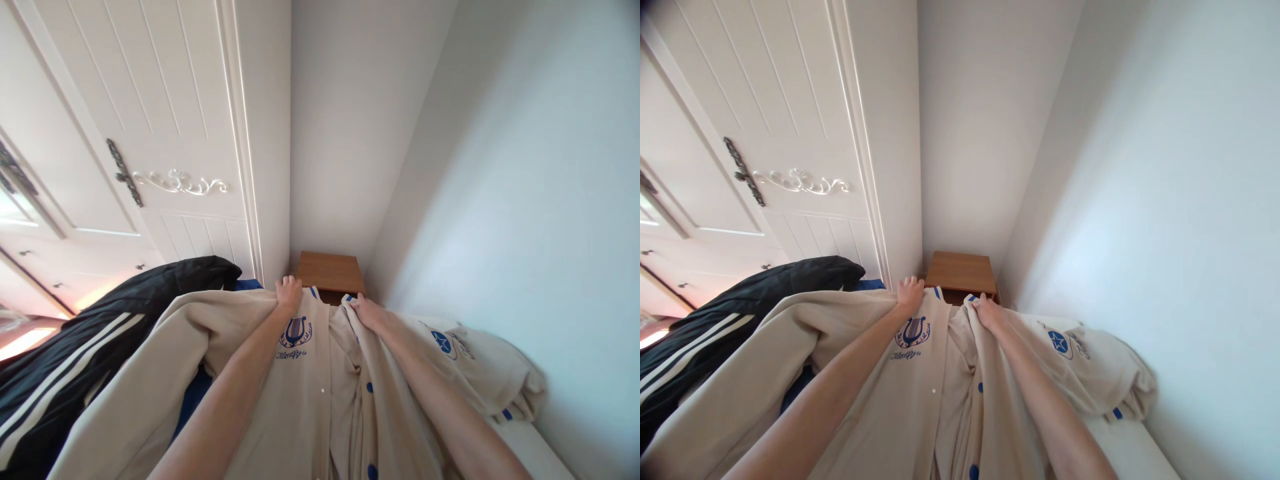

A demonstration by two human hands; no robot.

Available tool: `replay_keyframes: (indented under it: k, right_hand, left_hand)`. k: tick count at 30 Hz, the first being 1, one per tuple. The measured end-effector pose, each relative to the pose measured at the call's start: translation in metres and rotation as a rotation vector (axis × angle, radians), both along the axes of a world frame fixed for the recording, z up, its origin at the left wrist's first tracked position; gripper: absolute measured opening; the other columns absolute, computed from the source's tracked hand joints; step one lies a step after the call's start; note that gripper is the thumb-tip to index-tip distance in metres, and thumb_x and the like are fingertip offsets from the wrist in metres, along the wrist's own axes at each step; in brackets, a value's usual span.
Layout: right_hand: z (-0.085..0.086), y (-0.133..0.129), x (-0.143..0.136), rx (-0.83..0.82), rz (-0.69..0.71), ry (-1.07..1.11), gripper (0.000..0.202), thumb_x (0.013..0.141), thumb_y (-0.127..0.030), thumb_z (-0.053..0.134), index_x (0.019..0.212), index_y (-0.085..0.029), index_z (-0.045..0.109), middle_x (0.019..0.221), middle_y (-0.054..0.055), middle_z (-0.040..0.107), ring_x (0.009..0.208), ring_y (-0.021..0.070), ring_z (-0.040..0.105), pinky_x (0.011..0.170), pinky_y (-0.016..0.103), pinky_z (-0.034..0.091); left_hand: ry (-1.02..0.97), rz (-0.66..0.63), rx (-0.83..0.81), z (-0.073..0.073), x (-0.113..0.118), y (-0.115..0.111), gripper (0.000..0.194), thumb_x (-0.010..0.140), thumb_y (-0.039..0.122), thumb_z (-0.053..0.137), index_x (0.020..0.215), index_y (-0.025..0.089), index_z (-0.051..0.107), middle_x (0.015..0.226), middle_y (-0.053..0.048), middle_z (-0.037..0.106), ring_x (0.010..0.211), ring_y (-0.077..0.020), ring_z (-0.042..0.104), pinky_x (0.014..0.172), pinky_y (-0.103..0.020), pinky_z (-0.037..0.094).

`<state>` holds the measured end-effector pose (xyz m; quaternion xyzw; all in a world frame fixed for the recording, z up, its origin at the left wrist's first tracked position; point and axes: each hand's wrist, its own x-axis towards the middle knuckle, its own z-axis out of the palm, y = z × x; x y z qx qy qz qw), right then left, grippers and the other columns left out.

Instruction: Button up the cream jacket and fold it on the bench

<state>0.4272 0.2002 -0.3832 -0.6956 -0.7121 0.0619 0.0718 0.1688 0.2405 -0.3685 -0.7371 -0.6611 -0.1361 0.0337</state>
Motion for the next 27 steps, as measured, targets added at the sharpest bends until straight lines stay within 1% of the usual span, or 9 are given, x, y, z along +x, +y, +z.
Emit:
replay_keyframes:
  k: [2,5,7,9,14,17,22,25,27]
  right_hand:
    - [-0.006,-0.008,-0.01,0.046,0.037,-0.022,0.041,0.102,-0.037,0.035,0.12,-0.008,0.057,0.117,0.021,0.062,0.112,0.0301,0.057,0.1,0.044,0.036]
    - [-0.002,-0.024,-0.016,0.257,0.11,-0.074,0.042,0.101,-0.035,0.036,0.128,-0.009,0.055,0.143,0.023,0.044,0.134,0.0318,0.039,0.113,0.049,0.02]
    - [0.001,-0.039,-0.017,0.385,0.215,-0.086,0.044,0.101,-0.035,0.035,0.134,-0.011,0.052,0.146,0.021,0.042,0.137,0.0294,0.036,0.115,0.048,0.02]
    - [-0.001,-0.056,-0.016,0.405,0.321,-0.076,0.047,0.101,-0.038,0.035,0.138,-0.012,0.051,0.145,0.018,0.045,0.137,0.0285,0.037,0.115,0.047,0.024]
    - [-0.026,-0.081,-0.007,0.231,0.396,-0.018,0.056,0.097,-0.043,0.044,0.139,-0.007,0.05,0.142,0.021,0.049,0.132,0.0321,0.044,0.112,0.048,0.033]
    - [-0.032,-0.081,-0.003,0.22,0.391,0.072,0.051,0.096,-0.035,0.044,0.138,-0.007,0.052,0.141,0.019,0.049,0.132,0.0287,0.044,0.113,0.045,0.034]
    - [-0.014,-0.106,-0.009,0.26,0.31,0.17,0.048,0.089,-0.022,0.047,0.134,-0.01,0.054,0.141,0.017,0.049,0.133,0.0267,0.043,0.114,0.043,0.033]
    - [0.004,-0.156,-0.015,0.205,0.316,0.189,0.049,0.086,-0.022,0.053,0.135,-0.012,0.054,0.145,0.017,0.043,0.135,0.0271,0.039,0.114,0.041,0.033]
    - [0.014,-0.199,-0.019,0.133,0.369,0.185,0.044,0.085,-0.025,0.058,0.128,-0.019,0.059,0.137,0.013,0.049,0.129,0.0268,0.045,0.109,0.04,0.038]
  left_hand:
    - [0.036,-0.117,0.018,-0.008,0.003,-0.01,0.031,0.096,0.019,0.043,0.118,0.012,0.064,0.133,-0.018,0.055,0.133,-0.0288,0.04,0.108,-0.046,0.032]
    - [0.044,-0.307,0.041,-0.01,0.012,-0.027,0.034,0.099,0.03,0.04,0.117,0.014,0.064,0.139,-0.014,0.052,0.139,-0.0232,0.034,0.113,-0.038,0.029]
    - [0.02,-0.411,0.041,-0.01,0.018,-0.041,0.04,0.101,0.035,0.034,0.112,0.014,0.067,0.134,-0.015,0.056,0.136,-0.0246,0.04,0.111,-0.039,0.033]
    - [0.015,-0.464,-0.015,-0.013,0.022,-0.059,0.047,0.101,0.04,0.031,0.113,0.012,0.067,0.129,-0.018,0.059,0.133,-0.0287,0.044,0.109,-0.044,0.036]
    - [0.081,-0.378,-0.16,-0.024,0.024,-0.108,0.067,0.098,0.054,0.033,0.142,0.004,0.044,0.148,-0.022,0.041,0.142,-0.0343,0.03,0.113,-0.055,0.027]
    - [0.073,-0.309,-0.152,-0.019,0.03,-0.139,0.069,0.098,0.054,0.035,0.143,0.002,0.043,0.151,-0.023,0.036,0.145,-0.0345,0.025,0.117,-0.055,0.02]
    - [0.008,-0.484,-0.182,-0.013,0.047,-0.202,0.072,0.096,0.058,0.036,0.144,0.005,0.044,0.151,-0.021,0.037,0.146,-0.0315,0.023,0.119,-0.051,0.018]
    - [-0.063,-0.536,-0.179,-0.027,0.051,-0.231,0.074,0.096,0.062,0.028,0.145,0.009,0.043,0.151,-0.019,0.039,0.145,-0.0315,0.027,0.119,-0.052,0.019]
    - [-0.103,-0.529,-0.13,-0.039,0.05,-0.24,0.073,0.097,0.062,0.025,0.144,0.01,0.044,0.152,-0.018,0.037,0.145,-0.0318,0.026,0.119,-0.053,0.017]
